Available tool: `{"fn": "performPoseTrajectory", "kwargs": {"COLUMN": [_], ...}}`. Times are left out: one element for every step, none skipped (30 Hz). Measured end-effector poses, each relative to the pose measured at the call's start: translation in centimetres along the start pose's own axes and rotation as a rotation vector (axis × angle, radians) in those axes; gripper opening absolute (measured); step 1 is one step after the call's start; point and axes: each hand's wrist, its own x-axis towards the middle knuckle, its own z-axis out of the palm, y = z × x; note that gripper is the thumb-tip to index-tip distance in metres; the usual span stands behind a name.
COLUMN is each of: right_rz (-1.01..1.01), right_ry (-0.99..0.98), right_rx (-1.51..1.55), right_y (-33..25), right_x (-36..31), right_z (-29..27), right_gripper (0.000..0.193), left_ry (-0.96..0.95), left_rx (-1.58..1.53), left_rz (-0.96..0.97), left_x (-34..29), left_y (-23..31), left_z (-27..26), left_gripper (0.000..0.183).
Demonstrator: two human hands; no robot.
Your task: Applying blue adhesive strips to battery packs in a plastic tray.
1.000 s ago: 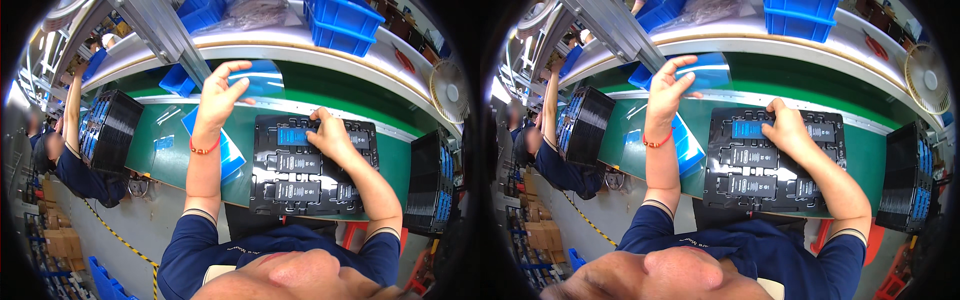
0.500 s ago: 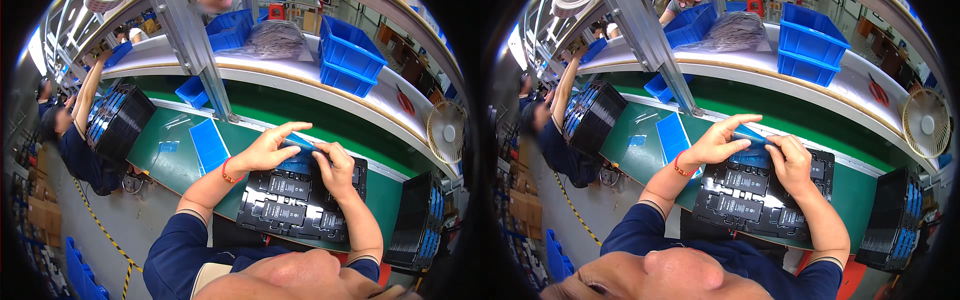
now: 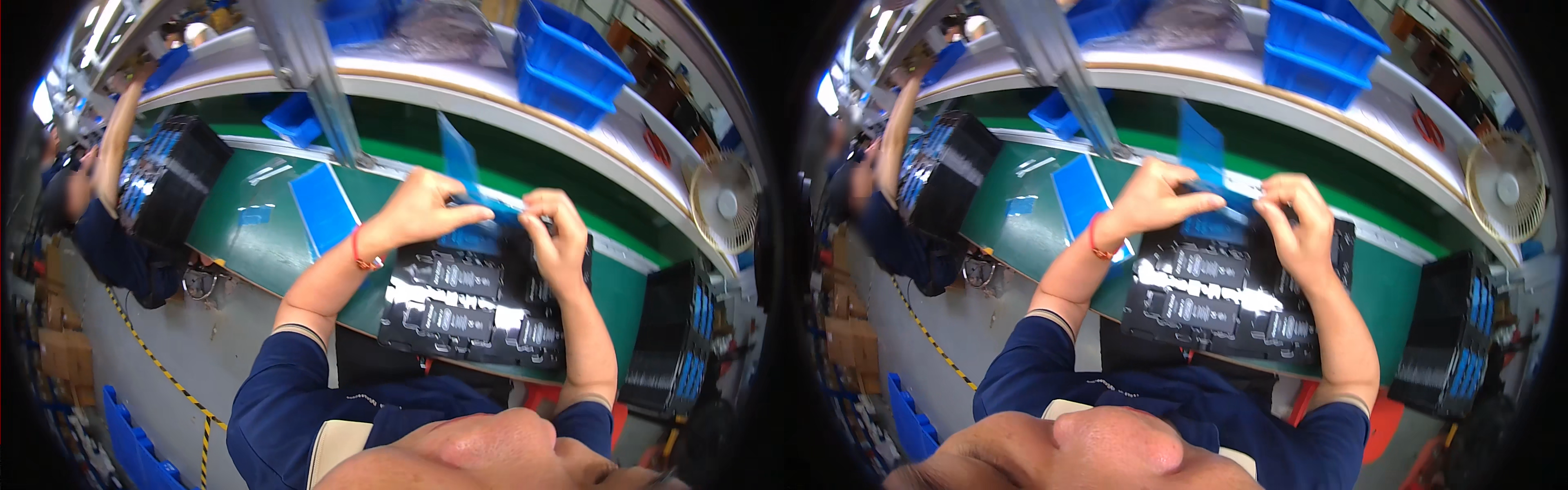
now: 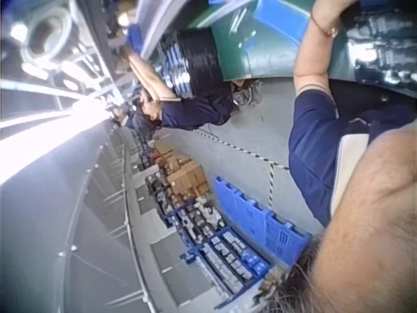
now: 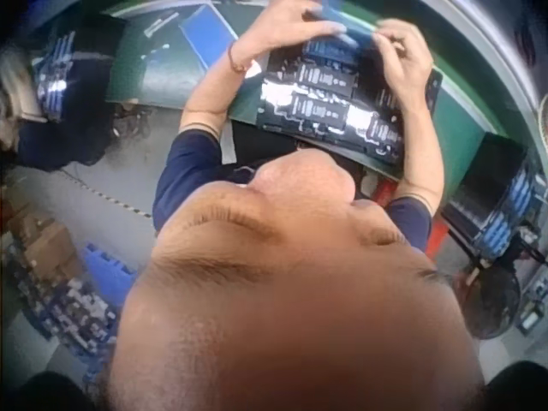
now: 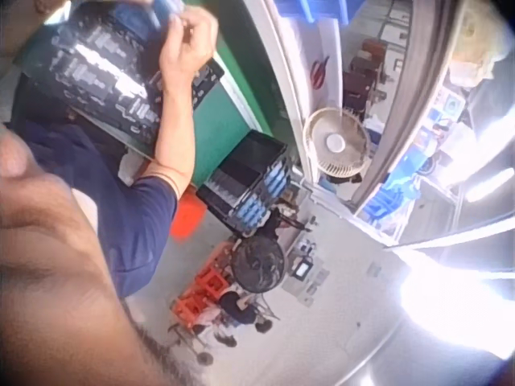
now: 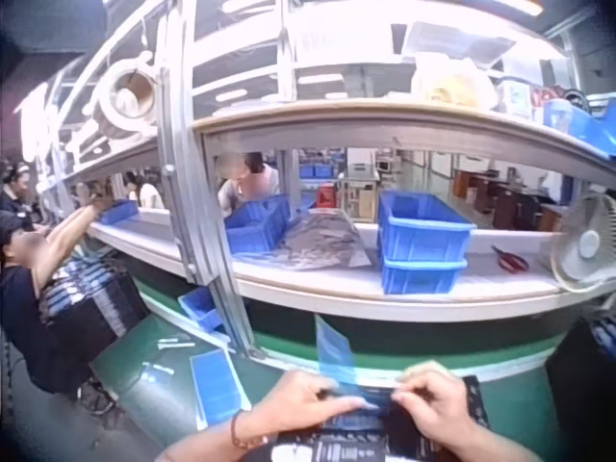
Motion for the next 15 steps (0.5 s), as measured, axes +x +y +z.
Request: {"fn": "performPoseTrajectory", "kwargs": {"right_rz": [-0.006,0.080,0.162,0.274,0.379,0.476,0.576,0.677,0.685,0.748,0.806,0.816,0.876,0.934,0.940], "right_ry": [-0.021,-0.009,0.013,0.005,0.010,-0.027,-0.055,-0.073,-0.100,-0.122,-0.152,-0.150,-0.169,-0.191,-0.194], "right_rx": [0.006,0.140,0.275,0.376,0.477,0.515,0.545,0.497,0.480,0.438,0.401,0.393,0.382,0.374,0.371], "right_y": [0.4,0.9,1.4,2.0,2.4,2.9,3.3,3.3,3.8,4.6,5.1,5.5,5.8,5.9,6.1], "right_x": [0.3,0.3,0.4,0.5,0.7,0.8,0.6,0.2,-0.4,-1.1,-1.7,-2.3,-2.8,-3.2,-3.4], "right_z": [-0.5,-0.7,-1.1,-2.0,-3.0,-4.1,-5.6,-6.8,-7.7,-8.8,-9.4,-9.8,-10.1,-10.1,-10.0], "right_gripper": [0.006,0.006,0.006,0.008,0.010,0.012,0.014,0.014,0.015,0.015,0.016,0.016,0.016,0.017,0.017], "left_ry": [0.058,0.126,0.200,0.274,0.265,0.298,0.328,0.343,0.321,0.318,0.323,0.329,0.337,0.316,0.316], "left_rx": [0.176,0.068,0.136,0.087,0.107,0.074,0.083,-0.065,-0.230,-0.309,-0.384,-0.417,-0.448,-0.462,-0.467], "left_rz": [0.066,0.070,0.132,0.211,0.160,0.046,0.060,0.066,-0.025,-0.015,-0.008,0.002,0.012,0.006,0.000], "left_x": [0.1,0.0,0.0,0.1,0.2,0.0,0.1,0.0,-0.3,-0.5,-0.7,-0.8,-0.9,-1.1,-1.2], "left_y": [0.0,-0.3,-1.0,-1.3,-1.9,-1.7,-1.7,-1.5,-1.1,-0.9,-0.7,-0.1,0.4,0.7,0.8], "left_z": [-0.5,-0.5,-1.0,-1.5,-2.7,-3.9,-4.6,-5.0,-5.7,-6.2,-6.6,-6.6,-6.7,-7.0,-7.0], "left_gripper": [0.034,0.037,0.036,0.035,0.034,0.035,0.029,0.019,0.014,0.016,0.020,0.024,0.029,0.035,0.035]}}
